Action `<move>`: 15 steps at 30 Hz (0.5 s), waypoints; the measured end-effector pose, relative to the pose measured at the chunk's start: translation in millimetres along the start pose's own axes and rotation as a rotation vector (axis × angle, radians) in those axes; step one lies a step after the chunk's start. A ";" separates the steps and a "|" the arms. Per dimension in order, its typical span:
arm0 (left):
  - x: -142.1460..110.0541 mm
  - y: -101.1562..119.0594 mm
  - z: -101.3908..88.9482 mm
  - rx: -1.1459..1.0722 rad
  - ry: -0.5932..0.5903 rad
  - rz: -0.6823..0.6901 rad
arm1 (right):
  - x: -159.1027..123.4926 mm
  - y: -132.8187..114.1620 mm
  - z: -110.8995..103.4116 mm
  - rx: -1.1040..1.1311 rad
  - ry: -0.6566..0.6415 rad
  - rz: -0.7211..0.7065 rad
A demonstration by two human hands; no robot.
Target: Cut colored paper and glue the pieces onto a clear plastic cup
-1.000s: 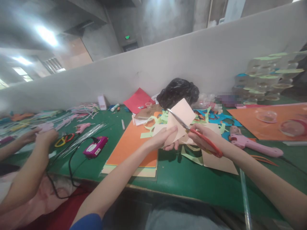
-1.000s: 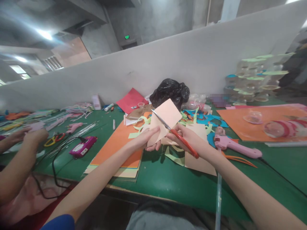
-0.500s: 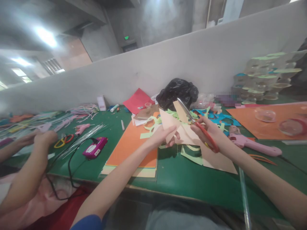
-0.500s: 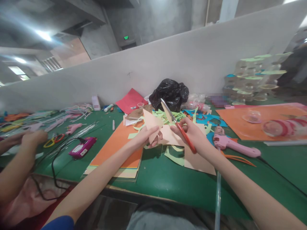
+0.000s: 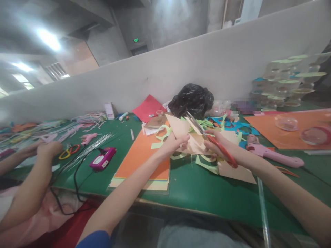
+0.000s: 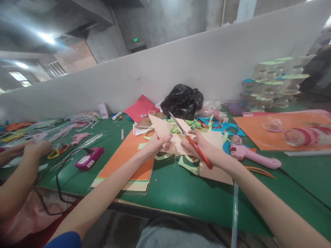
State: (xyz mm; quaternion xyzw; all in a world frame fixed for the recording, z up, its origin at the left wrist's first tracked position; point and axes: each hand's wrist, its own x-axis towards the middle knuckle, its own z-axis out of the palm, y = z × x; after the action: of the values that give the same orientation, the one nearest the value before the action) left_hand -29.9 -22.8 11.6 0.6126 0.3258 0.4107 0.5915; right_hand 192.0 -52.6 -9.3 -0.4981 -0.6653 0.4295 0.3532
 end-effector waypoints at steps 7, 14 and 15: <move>7.1 -6.8 -3.8 -0.094 0.129 0.079 | -1.7 -8.3 -14.1 -0.045 -0.101 -0.034; 11.7 -10.9 -6.6 -0.054 0.186 0.104 | 3.0 -10.0 -13.6 0.040 0.078 0.030; 11.9 -12.0 -6.8 -0.054 0.177 0.103 | 3.0 -9.0 -14.7 -0.020 0.159 0.065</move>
State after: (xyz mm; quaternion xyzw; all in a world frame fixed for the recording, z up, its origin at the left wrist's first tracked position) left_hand -29.5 -8.1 0.8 0.5735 0.3337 0.5017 0.5550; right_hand 201.3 -47.7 4.7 -0.5555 -0.6230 0.3929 0.3858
